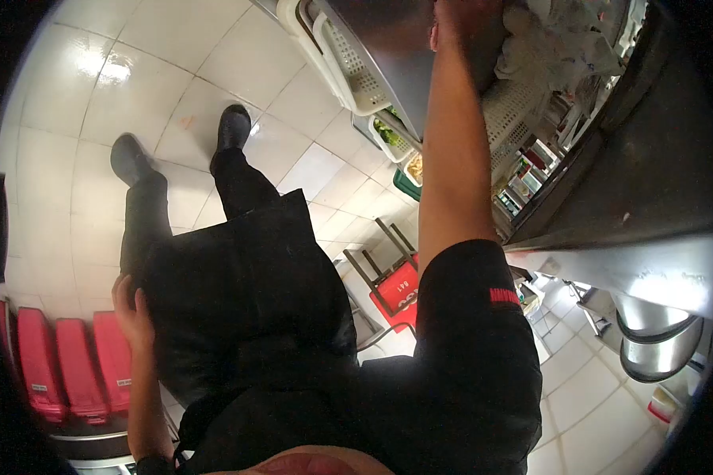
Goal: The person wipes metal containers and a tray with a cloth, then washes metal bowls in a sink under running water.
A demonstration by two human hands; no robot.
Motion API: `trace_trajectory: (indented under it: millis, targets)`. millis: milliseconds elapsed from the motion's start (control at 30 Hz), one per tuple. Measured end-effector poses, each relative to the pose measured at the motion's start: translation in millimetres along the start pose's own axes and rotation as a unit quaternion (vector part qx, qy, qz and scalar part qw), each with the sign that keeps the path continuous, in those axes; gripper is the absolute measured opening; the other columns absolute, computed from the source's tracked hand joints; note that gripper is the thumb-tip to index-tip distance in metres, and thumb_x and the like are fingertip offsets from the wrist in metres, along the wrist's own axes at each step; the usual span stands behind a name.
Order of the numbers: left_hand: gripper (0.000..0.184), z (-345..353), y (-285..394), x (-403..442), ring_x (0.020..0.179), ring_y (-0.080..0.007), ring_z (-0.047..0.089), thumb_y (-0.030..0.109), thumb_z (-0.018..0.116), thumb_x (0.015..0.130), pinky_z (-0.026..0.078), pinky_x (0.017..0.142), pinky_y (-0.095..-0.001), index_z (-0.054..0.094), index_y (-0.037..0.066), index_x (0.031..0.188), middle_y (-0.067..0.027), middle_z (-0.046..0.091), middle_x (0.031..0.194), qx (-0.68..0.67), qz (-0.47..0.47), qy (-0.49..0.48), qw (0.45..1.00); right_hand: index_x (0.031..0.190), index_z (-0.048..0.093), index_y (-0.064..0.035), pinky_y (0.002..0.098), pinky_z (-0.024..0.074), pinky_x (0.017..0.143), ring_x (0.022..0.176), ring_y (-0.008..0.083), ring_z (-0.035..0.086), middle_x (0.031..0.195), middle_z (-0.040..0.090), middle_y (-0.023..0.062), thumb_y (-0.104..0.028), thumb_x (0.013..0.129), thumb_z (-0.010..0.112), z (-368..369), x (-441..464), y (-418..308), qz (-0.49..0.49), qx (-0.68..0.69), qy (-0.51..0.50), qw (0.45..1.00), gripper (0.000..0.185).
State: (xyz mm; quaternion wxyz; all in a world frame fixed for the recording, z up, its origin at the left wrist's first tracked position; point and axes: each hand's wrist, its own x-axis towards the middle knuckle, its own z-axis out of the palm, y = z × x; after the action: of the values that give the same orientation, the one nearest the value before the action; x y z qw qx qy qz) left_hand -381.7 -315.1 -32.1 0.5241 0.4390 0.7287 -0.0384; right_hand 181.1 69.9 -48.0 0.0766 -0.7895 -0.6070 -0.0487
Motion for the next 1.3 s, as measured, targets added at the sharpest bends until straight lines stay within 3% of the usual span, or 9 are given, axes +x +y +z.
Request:
trace_trajectory:
  millis: [267, 367, 467, 667, 833, 900, 1067, 1167, 1300]
  targets:
    - [0.033, 0, -6, 0, 0.13, -0.0351, 0.046, 0.01, 0.058, 0.092, 0.033, 0.111, -0.0414, 0.057, 0.0, 0.123, -0.0186, 0.052, 0.136, 0.005, 0.007, -0.008, 1.0, 0.131, 0.058, -0.0095, 0.0409, 0.0374, 0.106, 0.123, 0.0332, 0.052, 0.133, 0.057, 0.0147, -0.04, 0.104, 0.037, 43, 45, 68, -0.065, 0.043, 0.057, 0.995, 0.046]
    - [0.033, 0, -7, -2, 0.129, -0.0354, 0.047, 0.009, 0.058, 0.092, 0.033, 0.111, -0.0412, 0.057, 0.0, 0.123, -0.0189, 0.052, 0.136, -0.015, 0.009, -0.007, 1.0, 0.129, 0.059, -0.008, 0.0408, 0.0357, 0.107, 0.125, 0.0329, 0.051, 0.13, 0.059, 0.0127, -0.042, 0.104, 0.035, 26, 45, 44, -0.01, 0.148, -0.023, 0.989, 0.049]
    - [0.032, 2, -10, -5, 0.129, -0.0354, 0.047, 0.009, 0.058, 0.092, 0.033, 0.11, -0.041, 0.057, 0.0, 0.123, -0.019, 0.052, 0.136, -0.024, 0.02, -0.006, 0.999, 0.126, 0.062, -0.0067, 0.0405, 0.0365, 0.106, 0.121, 0.0333, 0.053, 0.126, 0.062, 0.0127, -0.042, 0.104, 0.034, 28, 21, 40, -0.119, 0.043, 0.1, 0.987, 0.05]
    - [0.032, 9, -2, -7, 0.129, -0.0353, 0.047, 0.009, 0.058, 0.092, 0.033, 0.11, -0.041, 0.057, 0.0, 0.122, -0.019, 0.052, 0.135, -0.023, 0.018, 0.002, 1.0, 0.103, 0.065, 0.0015, 0.0327, 0.0446, 0.094, 0.103, 0.0289, 0.061, 0.109, 0.067, 0.0118, -0.001, 0.093, 0.046, 46, -72, 83, -0.293, 0.236, 0.14, 0.916, 0.022]
    - [0.033, 11, 3, -10, 0.128, -0.035, 0.048, 0.01, 0.059, 0.091, 0.034, 0.11, -0.0411, 0.058, 0.001, 0.122, -0.0187, 0.052, 0.134, -0.002, 0.021, 0.008, 1.0, 0.113, 0.063, -0.0019, 0.0314, 0.0431, 0.098, 0.108, 0.0261, 0.061, 0.111, 0.068, 0.0074, 0.0, 0.092, 0.039, 5, -59, 119, 0.095, 0.175, 0.06, 0.978, 0.032]
    - [0.033, 16, 4, -8, 0.127, -0.0351, 0.048, 0.01, 0.06, 0.09, 0.035, 0.109, -0.0411, 0.059, 0.002, 0.122, -0.0185, 0.053, 0.134, -0.001, 0.025, 0.015, 1.0, 0.121, 0.062, -0.0044, 0.0308, 0.0405, 0.102, 0.113, 0.0234, 0.059, 0.117, 0.067, 0.005, -0.002, 0.093, 0.037, 24, -28, 192, 0.042, 0.027, 0.044, 0.998, 0.038]
    - [0.034, 16, 0, -15, 0.124, -0.0367, 0.05, 0.011, 0.062, 0.088, 0.038, 0.106, -0.0412, 0.06, 0.002, 0.121, -0.0185, 0.053, 0.133, 0.009, 0.033, 0.036, 0.999, 0.134, 0.056, -0.0073, 0.0328, 0.0456, 0.096, 0.113, 0.0228, 0.057, 0.129, 0.06, 0.0061, -0.023, 0.098, 0.04, 4, -80, 186, 0.072, 0.128, 0.063, 0.987, 0.042]
    - [0.034, 10, 8, -15, 0.124, -0.0378, 0.05, 0.011, 0.063, 0.087, 0.039, 0.105, -0.0416, 0.06, 0.002, 0.12, -0.0187, 0.053, 0.133, 0.006, 0.002, 0.035, 0.999, 0.125, 0.059, -0.0079, 0.0375, 0.0513, 0.082, 0.101, 0.0237, 0.058, 0.118, 0.061, 0.0054, -0.03, 0.098, 0.042, 58, -96, 277, 0.184, 0.353, 0.135, 0.907, 0.039]
    - [0.035, 10, 7, -15, 0.125, -0.0374, 0.049, 0.013, 0.064, 0.086, 0.038, 0.106, -0.0426, 0.059, 0.002, 0.119, -0.0186, 0.053, 0.133, 0.002, -0.001, 0.037, 0.999, 0.123, 0.06, -0.0108, 0.0386, 0.0499, 0.088, 0.101, 0.0244, 0.059, 0.123, 0.059, 0.0094, -0.016, 0.095, 0.044, 19, -44, 90, 0.294, 0.347, 0.117, 0.883, 0.033]
